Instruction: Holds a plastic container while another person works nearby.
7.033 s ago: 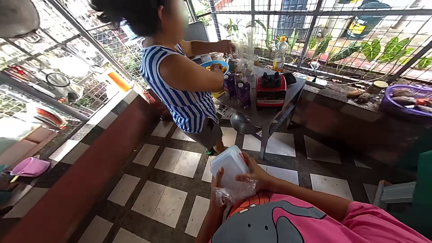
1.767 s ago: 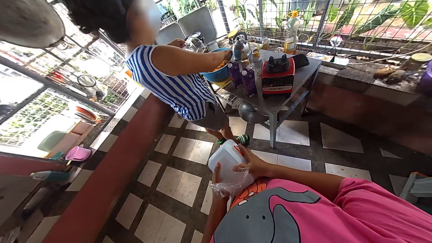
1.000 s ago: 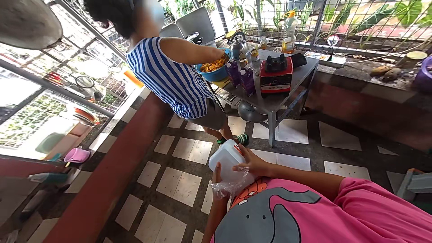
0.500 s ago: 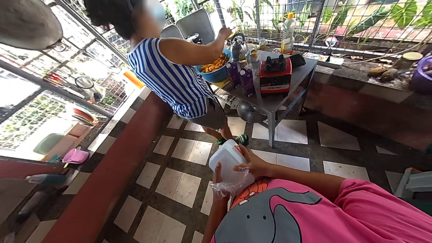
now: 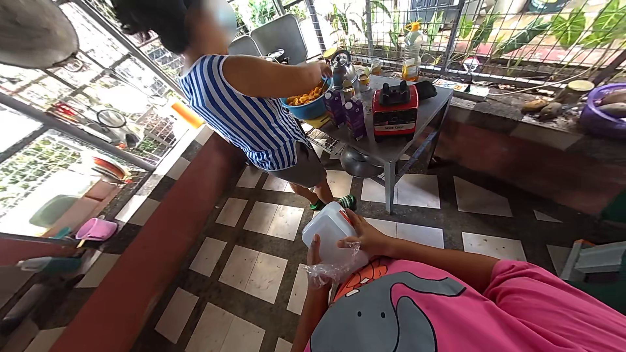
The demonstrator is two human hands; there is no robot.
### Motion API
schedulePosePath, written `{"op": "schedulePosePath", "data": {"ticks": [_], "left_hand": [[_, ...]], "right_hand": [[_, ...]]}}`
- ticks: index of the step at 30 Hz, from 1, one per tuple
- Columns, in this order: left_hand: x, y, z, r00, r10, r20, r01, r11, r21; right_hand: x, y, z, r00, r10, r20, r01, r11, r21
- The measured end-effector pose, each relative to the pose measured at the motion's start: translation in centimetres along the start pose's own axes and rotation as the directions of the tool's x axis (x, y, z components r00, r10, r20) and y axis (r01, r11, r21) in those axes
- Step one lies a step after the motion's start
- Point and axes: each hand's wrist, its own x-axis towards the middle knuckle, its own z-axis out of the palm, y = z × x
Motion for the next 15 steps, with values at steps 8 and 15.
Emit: {"op": "schedulePosePath", "data": {"ticks": [8,15], "left_hand": [[-0.03,0.28,-0.14,1.000,-0.009,-0.002,0.008,0.999,-0.038],[0.23,0.34,-0.65,1.000,-0.015,0.012,0.015,0.999,-0.044]], "right_hand": [[0.10,-0.19,0.37,1.000,-0.003,-0.004,0.003,1.000,0.003],[0.46,-0.18,0.67,1.000,0.007,0.001,-0.007,1.000,-0.007]]}}
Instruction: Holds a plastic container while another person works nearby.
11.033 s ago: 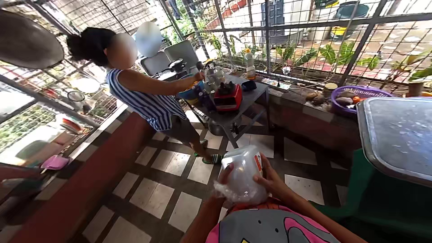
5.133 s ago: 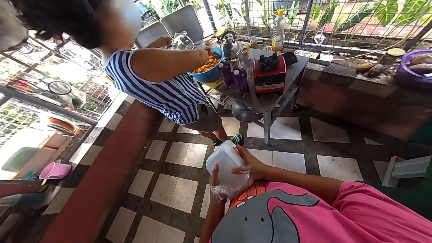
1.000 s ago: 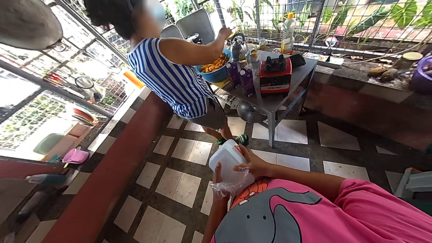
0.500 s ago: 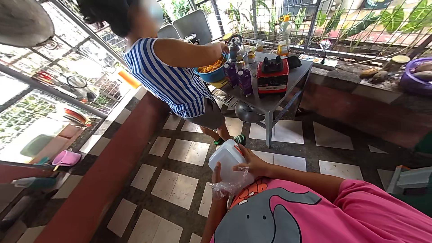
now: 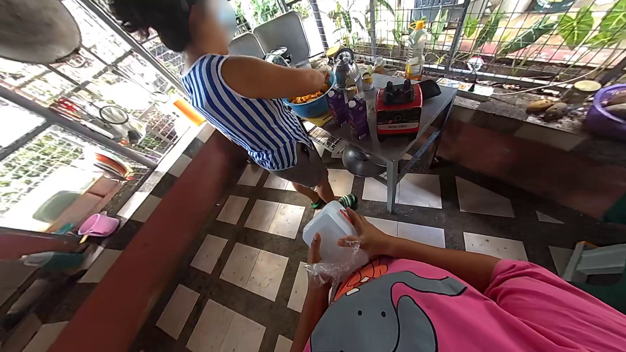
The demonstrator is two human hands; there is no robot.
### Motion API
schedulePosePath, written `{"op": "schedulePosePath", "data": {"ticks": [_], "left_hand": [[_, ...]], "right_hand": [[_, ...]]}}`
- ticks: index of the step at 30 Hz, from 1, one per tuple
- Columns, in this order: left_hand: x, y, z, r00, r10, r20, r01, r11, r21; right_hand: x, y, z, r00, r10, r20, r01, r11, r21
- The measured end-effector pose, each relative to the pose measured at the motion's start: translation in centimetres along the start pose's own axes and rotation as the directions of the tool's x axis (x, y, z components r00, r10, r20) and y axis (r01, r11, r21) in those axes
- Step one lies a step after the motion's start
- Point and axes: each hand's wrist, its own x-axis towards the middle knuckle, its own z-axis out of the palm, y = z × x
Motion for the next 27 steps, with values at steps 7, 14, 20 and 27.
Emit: {"op": "schedulePosePath", "data": {"ticks": [7,14,20,27], "left_hand": [[0.0,0.3,-0.2,1.000,0.000,-0.015,0.001,1.000,0.020],[0.2,0.1,-0.7,1.000,0.007,0.001,-0.007,0.999,0.036],[0.2,0.1,-0.6,1.000,0.012,0.005,-0.012,1.000,0.022],[-0.1,0.1,-0.4,1.000,0.014,0.012,-0.015,0.999,0.043]], "right_hand": [[0.2,-0.4,0.1,1.000,0.000,0.008,0.000,1.000,-0.004],[0.3,-0.3,0.2,1.000,-0.010,0.002,0.010,1.000,0.001],[0.2,-0.4,0.1,1.000,-0.008,0.002,0.008,1.000,-0.009],[-0.3,-0.4,0.1,1.000,-0.008,0.000,0.008,1.000,0.002]]}}
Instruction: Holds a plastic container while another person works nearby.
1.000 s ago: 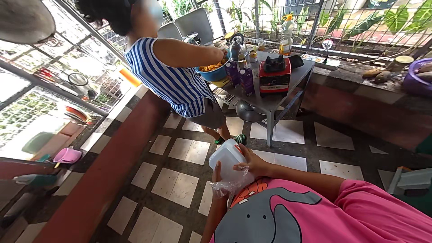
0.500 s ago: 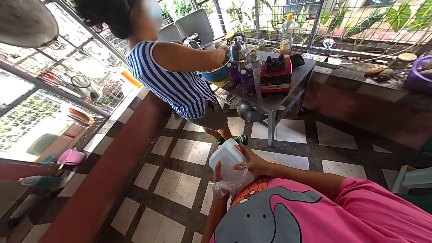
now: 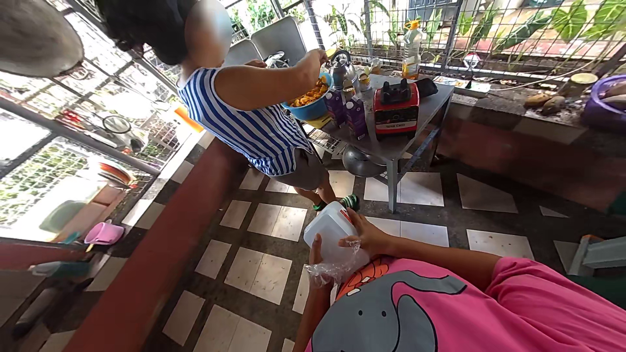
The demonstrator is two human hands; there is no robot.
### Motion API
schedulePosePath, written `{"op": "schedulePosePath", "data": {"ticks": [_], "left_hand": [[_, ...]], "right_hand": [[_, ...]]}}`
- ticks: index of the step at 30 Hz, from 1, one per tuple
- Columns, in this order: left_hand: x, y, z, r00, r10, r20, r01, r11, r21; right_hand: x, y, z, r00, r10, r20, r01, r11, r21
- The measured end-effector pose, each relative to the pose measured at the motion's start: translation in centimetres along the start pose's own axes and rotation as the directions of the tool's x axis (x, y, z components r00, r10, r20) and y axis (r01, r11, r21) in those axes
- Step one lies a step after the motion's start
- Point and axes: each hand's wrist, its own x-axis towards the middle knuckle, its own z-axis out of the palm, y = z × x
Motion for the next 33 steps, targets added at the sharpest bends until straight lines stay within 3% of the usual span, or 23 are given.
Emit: {"op": "schedulePosePath", "data": {"ticks": [10,33], "left_hand": [[-0.15,-0.21,0.13,0.999,-0.027,0.018,0.029,0.996,-0.084],[0.26,-0.10,0.14,0.999,-0.037,0.009,0.037,0.998,-0.055]], "right_hand": [[-0.15,0.48,0.14,1.000,-0.006,-0.006,0.006,1.000,0.011],[0.27,0.46,0.07,1.000,0.002,-0.007,-0.002,1.000,0.023]]}}
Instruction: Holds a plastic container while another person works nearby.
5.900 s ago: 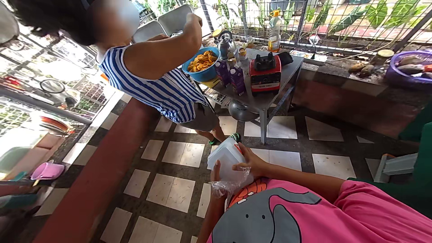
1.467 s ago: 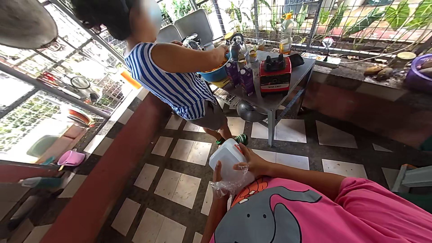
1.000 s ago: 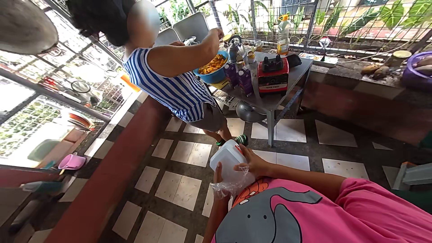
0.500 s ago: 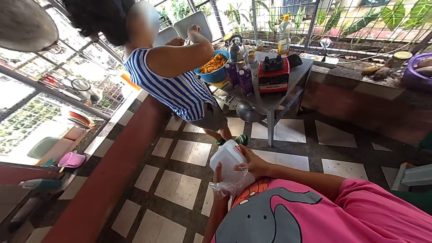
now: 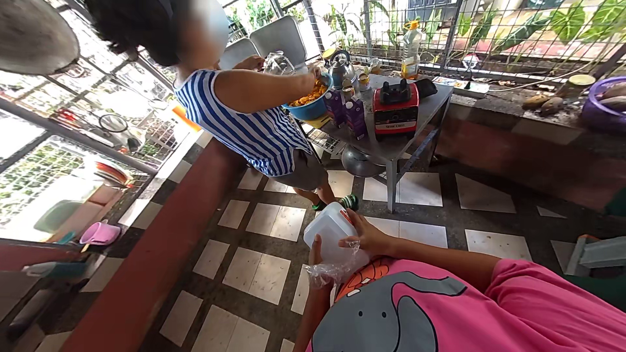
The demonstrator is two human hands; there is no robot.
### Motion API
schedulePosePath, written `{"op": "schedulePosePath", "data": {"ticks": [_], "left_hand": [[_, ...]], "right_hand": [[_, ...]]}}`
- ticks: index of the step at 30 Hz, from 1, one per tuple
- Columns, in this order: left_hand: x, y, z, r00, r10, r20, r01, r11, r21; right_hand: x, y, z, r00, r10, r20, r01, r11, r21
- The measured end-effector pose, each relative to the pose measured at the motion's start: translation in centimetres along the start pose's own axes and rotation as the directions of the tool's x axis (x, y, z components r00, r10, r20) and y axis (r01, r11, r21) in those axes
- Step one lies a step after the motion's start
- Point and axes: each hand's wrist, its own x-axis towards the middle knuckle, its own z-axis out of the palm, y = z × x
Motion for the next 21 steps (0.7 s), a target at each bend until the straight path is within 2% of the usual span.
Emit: {"op": "schedulePosePath", "data": {"ticks": [12,21], "left_hand": [[0.57,-0.17,-0.56,1.000,-0.007,0.027,0.006,1.000,0.018],[0.75,0.00,-0.25,1.000,-0.004,-0.005,0.004,0.999,0.036]], "right_hand": [[0.57,0.24,-0.05,1.000,0.014,-0.004,-0.014,1.000,0.003],[0.67,0.14,-0.18,1.000,0.012,-0.006,-0.012,1.000,-0.016]]}}
